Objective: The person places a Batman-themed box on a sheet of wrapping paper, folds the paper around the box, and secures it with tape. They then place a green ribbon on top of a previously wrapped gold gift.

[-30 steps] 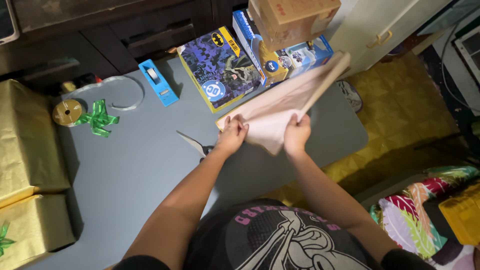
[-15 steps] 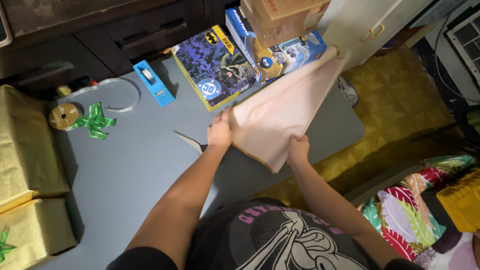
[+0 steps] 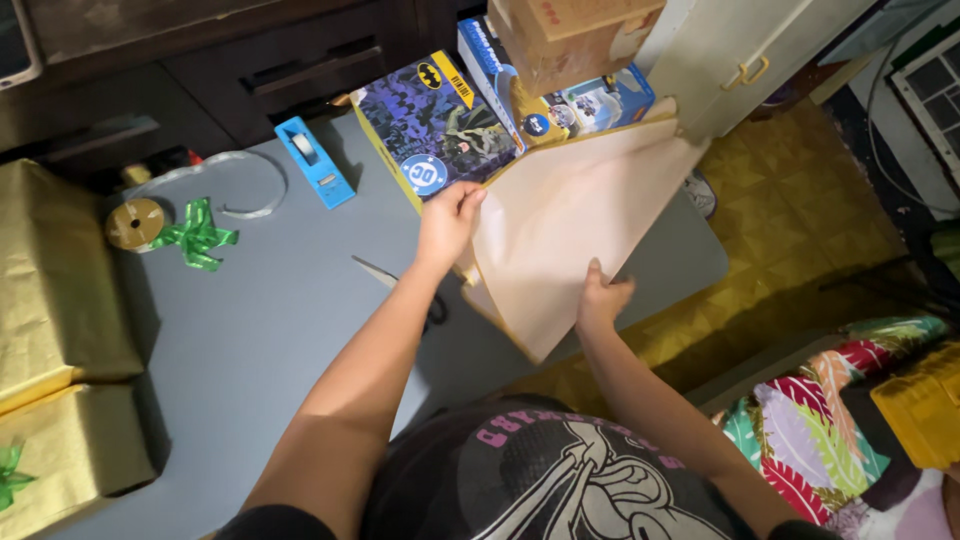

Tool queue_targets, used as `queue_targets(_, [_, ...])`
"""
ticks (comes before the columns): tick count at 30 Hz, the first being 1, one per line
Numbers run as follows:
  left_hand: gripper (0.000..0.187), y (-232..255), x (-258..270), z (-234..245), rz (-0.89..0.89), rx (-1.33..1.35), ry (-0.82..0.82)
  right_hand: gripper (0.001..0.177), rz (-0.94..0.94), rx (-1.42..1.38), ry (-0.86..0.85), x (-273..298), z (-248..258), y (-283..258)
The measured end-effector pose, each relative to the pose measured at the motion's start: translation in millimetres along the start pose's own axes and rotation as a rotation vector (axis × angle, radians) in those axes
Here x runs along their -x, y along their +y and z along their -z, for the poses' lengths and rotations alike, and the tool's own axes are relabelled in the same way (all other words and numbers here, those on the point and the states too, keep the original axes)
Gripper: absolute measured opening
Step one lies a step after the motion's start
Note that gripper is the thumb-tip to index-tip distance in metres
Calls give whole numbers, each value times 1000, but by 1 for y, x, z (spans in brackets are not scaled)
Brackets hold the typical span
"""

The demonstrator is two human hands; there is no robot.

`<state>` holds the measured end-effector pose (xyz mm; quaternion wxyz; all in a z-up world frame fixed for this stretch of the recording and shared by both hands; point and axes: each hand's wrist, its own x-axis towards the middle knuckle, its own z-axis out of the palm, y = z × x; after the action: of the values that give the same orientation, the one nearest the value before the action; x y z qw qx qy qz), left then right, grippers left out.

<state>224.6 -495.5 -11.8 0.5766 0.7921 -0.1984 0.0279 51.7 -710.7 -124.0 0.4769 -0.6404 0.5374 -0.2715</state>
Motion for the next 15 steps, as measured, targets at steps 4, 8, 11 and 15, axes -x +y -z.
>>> queue_targets(4, [19, 0, -18, 12, 225, 409, -137, 95, 111, 292, 41, 3, 1, -4])
queue_targets(8, [10, 0, -22, 44, 390, 1014, -177, 97, 163, 185, 12, -5, -9, -1])
queue_targets(11, [18, 6, -11, 93, 407, 1173, -86, 100, 91, 44, -20, -9, -16, 5])
queue_targets(15, [47, 19, 33, 172, 405, 1293, 68, 80, -375, -340, -254, -2, -19, 12])
